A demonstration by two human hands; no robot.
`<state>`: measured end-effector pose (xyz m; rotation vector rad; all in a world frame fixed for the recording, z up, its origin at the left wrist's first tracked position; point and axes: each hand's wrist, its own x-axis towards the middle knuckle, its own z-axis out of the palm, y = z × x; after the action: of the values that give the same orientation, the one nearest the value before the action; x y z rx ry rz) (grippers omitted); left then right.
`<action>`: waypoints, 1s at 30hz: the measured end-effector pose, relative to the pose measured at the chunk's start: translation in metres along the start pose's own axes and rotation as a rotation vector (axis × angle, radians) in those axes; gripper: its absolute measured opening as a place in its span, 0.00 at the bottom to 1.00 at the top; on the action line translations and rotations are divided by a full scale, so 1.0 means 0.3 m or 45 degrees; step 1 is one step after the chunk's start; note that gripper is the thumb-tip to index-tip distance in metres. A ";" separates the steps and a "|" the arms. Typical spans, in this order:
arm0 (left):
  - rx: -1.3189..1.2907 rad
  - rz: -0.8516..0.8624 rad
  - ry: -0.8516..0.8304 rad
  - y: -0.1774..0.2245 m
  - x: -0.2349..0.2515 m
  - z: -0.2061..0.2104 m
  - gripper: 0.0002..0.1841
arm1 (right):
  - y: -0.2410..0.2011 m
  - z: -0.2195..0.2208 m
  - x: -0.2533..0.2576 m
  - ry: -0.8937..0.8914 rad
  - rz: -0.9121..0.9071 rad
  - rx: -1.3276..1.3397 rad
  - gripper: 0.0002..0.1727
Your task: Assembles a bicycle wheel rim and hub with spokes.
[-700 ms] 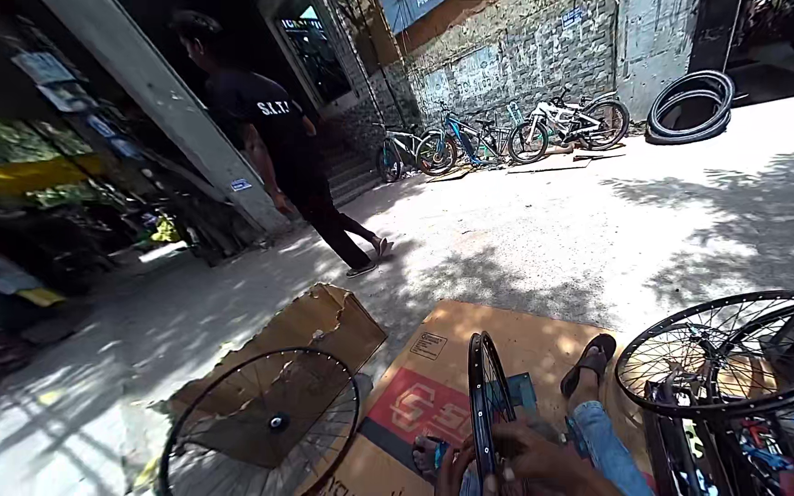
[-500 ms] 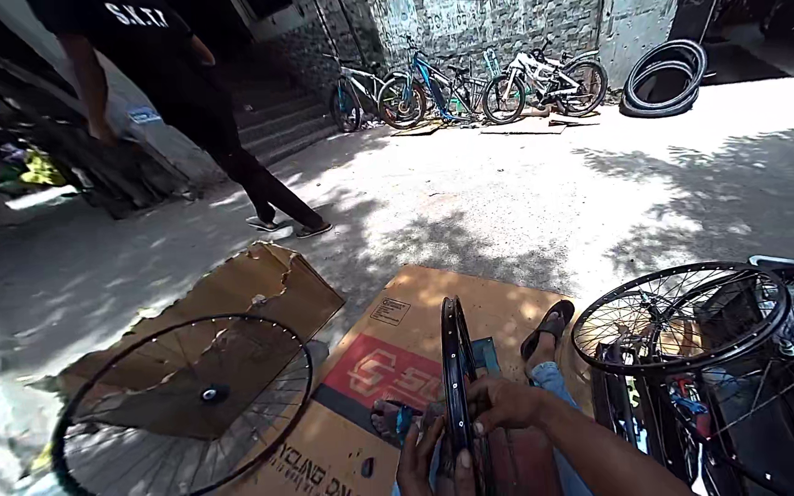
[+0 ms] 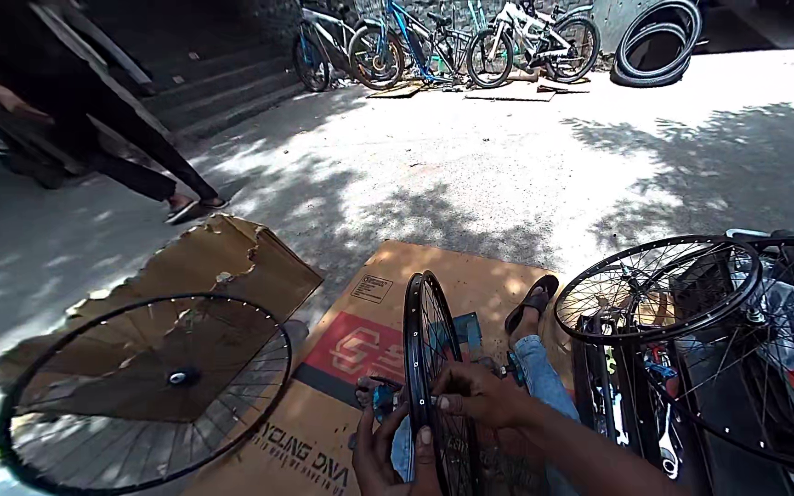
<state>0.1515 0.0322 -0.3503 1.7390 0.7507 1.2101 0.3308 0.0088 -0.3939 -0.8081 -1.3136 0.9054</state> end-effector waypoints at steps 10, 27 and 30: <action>-0.142 -0.035 -0.071 0.011 -0.004 0.005 0.43 | 0.003 0.002 0.007 0.067 -0.023 0.105 0.10; 0.165 -0.439 -0.208 0.091 0.236 0.015 0.31 | 0.096 0.008 0.067 0.775 -0.010 -0.400 0.21; 0.242 -0.579 -0.270 0.054 0.356 0.038 0.23 | 0.141 0.035 0.109 0.731 -0.096 -0.370 0.19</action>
<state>0.1994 0.1113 -0.2930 1.6907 1.0862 0.6544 0.3175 0.0566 -0.4164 -1.1352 -0.9631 0.3755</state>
